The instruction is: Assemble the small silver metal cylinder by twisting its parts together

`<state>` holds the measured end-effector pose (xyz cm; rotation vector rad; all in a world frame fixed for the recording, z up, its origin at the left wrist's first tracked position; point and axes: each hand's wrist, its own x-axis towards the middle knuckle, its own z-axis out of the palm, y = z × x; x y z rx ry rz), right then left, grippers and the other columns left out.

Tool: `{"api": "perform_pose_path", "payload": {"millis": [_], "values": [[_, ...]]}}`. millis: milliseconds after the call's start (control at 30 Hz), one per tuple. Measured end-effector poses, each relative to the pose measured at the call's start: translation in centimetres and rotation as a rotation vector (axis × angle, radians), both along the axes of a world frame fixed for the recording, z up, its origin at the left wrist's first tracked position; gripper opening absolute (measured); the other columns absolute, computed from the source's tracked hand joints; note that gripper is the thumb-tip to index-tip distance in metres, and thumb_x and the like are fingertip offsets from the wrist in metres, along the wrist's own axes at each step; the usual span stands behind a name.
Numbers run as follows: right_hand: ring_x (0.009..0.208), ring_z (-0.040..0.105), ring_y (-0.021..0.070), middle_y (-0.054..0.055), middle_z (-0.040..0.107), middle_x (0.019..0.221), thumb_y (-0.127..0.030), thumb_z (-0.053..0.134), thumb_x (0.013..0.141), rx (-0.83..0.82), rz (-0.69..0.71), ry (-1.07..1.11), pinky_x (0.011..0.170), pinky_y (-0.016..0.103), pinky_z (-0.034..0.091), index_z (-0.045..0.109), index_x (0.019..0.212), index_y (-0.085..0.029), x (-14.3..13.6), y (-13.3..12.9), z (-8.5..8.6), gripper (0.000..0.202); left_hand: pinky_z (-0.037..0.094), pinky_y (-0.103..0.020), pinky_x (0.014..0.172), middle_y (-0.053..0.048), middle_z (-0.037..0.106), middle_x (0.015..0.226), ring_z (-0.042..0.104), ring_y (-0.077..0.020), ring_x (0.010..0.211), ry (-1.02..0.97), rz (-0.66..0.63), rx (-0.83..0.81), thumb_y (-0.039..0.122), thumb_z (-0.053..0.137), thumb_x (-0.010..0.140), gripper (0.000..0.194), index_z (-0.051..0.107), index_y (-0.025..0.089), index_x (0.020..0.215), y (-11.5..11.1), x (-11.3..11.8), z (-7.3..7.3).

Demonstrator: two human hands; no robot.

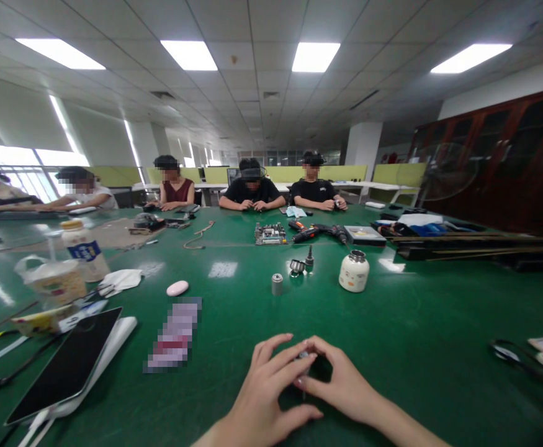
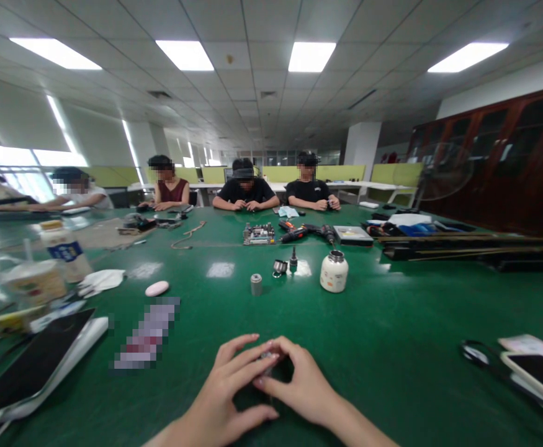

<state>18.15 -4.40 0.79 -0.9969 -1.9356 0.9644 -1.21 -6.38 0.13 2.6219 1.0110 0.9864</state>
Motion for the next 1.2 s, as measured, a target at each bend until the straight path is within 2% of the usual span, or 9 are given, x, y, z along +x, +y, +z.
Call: {"api": "perform_pose_path", "payload": {"millis": [133, 267, 400, 500, 700, 867, 967, 1067, 1200], "values": [[0.090, 0.062, 0.0211, 0.002, 0.069, 0.096, -0.029, 0.074, 0.077, -0.001, -0.004, -0.021, 0.081, 0.032, 0.048, 0.063, 0.100, -0.019, 0.0, 0.0, -0.1, 0.027, 0.040, -0.049, 0.105, -0.004, 0.054, 0.141, 0.040, -0.0309, 0.131, -0.053, 0.012, 0.025, 0.054, 0.075, 0.073, 0.078, 0.042, 0.035, 0.141, -0.1, -0.1, 0.1], [0.086, 0.062, 0.0202, 0.001, 0.069, 0.090, -0.030, 0.075, 0.077, 0.007, -0.018, -0.021, 0.080, 0.031, 0.048, 0.063, 0.097, -0.020, -0.1, -0.1, 0.2, 0.026, 0.037, -0.053, 0.105, -0.005, 0.047, 0.147, 0.038, -0.0318, 0.133, -0.059, 0.186, 0.012, 0.051, 0.066, 0.082, 0.069, 0.040, 0.035, 0.143, 0.2, -0.5, 0.2], [0.085, 0.063, 0.0203, 0.002, 0.069, 0.088, -0.034, 0.073, 0.078, 0.003, -0.008, -0.016, 0.079, 0.031, 0.049, 0.064, 0.094, -0.020, -0.1, -0.3, 0.7, 0.024, 0.033, -0.060, 0.105, -0.007, 0.045, 0.148, 0.035, -0.0342, 0.136, 0.082, 0.314, -0.146, 0.053, 0.054, 0.090, 0.059, 0.042, 0.031, 0.143, 0.5, -0.8, 0.1], [0.085, 0.062, 0.0203, 0.002, 0.069, 0.089, -0.029, 0.074, 0.076, -0.005, -0.012, -0.014, 0.080, 0.031, 0.048, 0.064, 0.095, -0.020, -0.1, -0.3, 0.7, 0.023, 0.031, -0.063, 0.105, -0.011, 0.047, 0.146, 0.035, -0.0377, 0.137, 0.194, 0.290, -0.193, 0.058, 0.054, 0.087, 0.061, 0.046, 0.028, 0.140, 0.6, -0.9, -0.2], [0.087, 0.062, 0.0204, 0.001, 0.068, 0.091, -0.025, 0.075, 0.075, -0.014, -0.016, -0.036, 0.081, 0.031, 0.047, 0.064, 0.097, -0.020, 0.0, -0.3, 0.4, 0.025, 0.026, -0.065, 0.108, -0.010, 0.037, 0.152, 0.030, -0.0393, 0.140, 0.278, 0.269, -0.125, 0.063, 0.058, 0.082, 0.075, 0.035, 0.030, 0.146, 0.6, -0.9, -0.9], [0.087, 0.062, 0.0201, 0.001, 0.068, 0.090, -0.021, 0.073, 0.076, -0.001, -0.016, -0.042, 0.082, 0.031, 0.047, 0.063, 0.095, -0.020, -0.1, -0.3, 0.6, 0.021, 0.030, -0.060, 0.108, -0.009, 0.035, 0.153, 0.027, -0.0367, 0.141, 0.170, 0.266, -0.052, 0.062, 0.052, 0.087, 0.074, 0.029, 0.029, 0.149, 0.4, -1.0, -0.5], [0.087, 0.062, 0.0208, 0.001, 0.068, 0.091, -0.025, 0.074, 0.076, 0.009, -0.018, -0.048, 0.081, 0.032, 0.048, 0.063, 0.096, -0.020, 0.0, -0.2, 0.3, 0.023, 0.030, -0.054, 0.110, -0.009, 0.032, 0.155, 0.024, -0.0355, 0.143, 0.107, 0.136, 0.048, 0.066, 0.053, 0.083, 0.083, 0.022, 0.029, 0.151, 0.0, -0.8, 0.2], [0.089, 0.062, 0.0220, 0.003, 0.068, 0.095, -0.028, 0.073, 0.077, 0.028, -0.032, -0.043, 0.082, 0.033, 0.049, 0.062, 0.099, -0.019, 0.0, 0.0, -0.2, 0.026, 0.030, -0.052, 0.110, -0.008, 0.035, 0.154, 0.027, -0.0350, 0.142, 0.160, -0.007, 0.085, 0.071, 0.055, 0.079, 0.092, 0.019, 0.029, 0.152, -0.3, -0.4, 0.7], [0.092, 0.062, 0.0224, 0.003, 0.068, 0.099, -0.029, 0.073, 0.078, 0.030, -0.016, -0.040, 0.083, 0.033, 0.049, 0.061, 0.102, -0.019, 0.1, 0.1, -0.7, 0.028, 0.032, -0.051, 0.109, -0.009, 0.039, 0.152, 0.030, -0.0341, 0.141, 0.164, -0.009, 0.120, 0.069, 0.052, 0.083, 0.085, 0.022, 0.028, 0.151, -0.3, -0.2, 0.7]]}}
